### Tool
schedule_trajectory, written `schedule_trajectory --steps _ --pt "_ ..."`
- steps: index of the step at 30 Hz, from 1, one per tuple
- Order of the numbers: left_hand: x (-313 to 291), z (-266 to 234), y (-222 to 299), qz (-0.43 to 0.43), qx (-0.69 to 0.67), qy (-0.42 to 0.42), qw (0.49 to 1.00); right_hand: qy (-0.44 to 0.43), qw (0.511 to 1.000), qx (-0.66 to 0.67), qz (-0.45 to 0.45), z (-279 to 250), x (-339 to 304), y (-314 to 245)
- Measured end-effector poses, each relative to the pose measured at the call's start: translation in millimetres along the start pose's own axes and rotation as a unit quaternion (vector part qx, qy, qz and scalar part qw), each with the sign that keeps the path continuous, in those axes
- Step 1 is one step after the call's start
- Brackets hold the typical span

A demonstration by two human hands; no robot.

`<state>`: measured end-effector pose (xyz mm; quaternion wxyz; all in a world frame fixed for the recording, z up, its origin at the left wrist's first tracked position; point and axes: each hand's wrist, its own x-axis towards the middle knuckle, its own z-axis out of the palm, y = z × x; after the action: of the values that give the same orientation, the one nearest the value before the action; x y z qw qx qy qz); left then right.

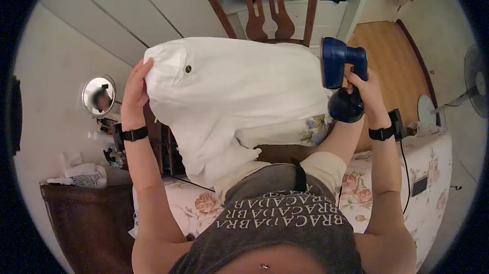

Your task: The person uses a handheld garment steamer to remove wrinkles from white shorts spread on a bed, moving the steamer across the fabric while holding the shorts in place by hand.

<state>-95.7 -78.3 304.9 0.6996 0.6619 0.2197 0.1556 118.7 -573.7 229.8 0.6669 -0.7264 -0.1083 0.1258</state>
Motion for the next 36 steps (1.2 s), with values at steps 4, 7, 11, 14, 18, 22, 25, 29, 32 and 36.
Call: schedule_trajectory --steps 4,7,11,14,18,22,25,29,32,36 --pt "-32.8 58.1 -4.4 -0.105 -0.291 -0.183 0.933 0.002 0.999 0.038 -0.027 -22.6 -25.4 13.6" --pt "-49.7 62.8 -122.2 -0.084 0.003 -0.134 0.987 0.0 0.998 0.064 -0.025 -17.5 -39.3 4.6" --pt "-41.2 136.3 -89.4 -0.241 -0.156 -0.148 0.946 0.005 0.998 0.055 -0.038 -36.1 -43.5 9.8" --pt "-50.9 132.6 6.9 -0.158 -0.222 -0.161 0.949 0.008 0.997 0.048 -0.053 -47.0 -54.2 4.1" --pt "-49.5 91.3 73.0 -0.041 -0.187 -0.163 0.968 0.012 0.996 0.047 -0.07 -41.2 -50.7 3.4" --pt "-67.7 90.1 85.5 0.058 -0.219 -0.123 0.966 -0.011 0.994 0.059 -0.086 -25.3 -45.5 -1.8" --pt "-74.6 85.7 76.0 0.035 -0.21 -0.1 0.972 -0.03 0.994 0.058 -0.088 -14.2 -41.2 -0.4" --pt "-75.1 67.9 63.6 -0.052 -0.187 -0.028 0.981 -0.063 0.993 0.018 -0.093 -5.3 -32.0 1.9" --pt "-73.8 36.1 48.6 -0.081 -0.156 -0.008 0.984 -0.072 0.992 -0.023 -0.096 4.0 -29.0 0.7" --pt "-80.0 16.1 31.2 -0.094 -0.191 0.014 0.977 -0.072 0.993 -0.048 -0.083 11.1 -18.7 19.0"
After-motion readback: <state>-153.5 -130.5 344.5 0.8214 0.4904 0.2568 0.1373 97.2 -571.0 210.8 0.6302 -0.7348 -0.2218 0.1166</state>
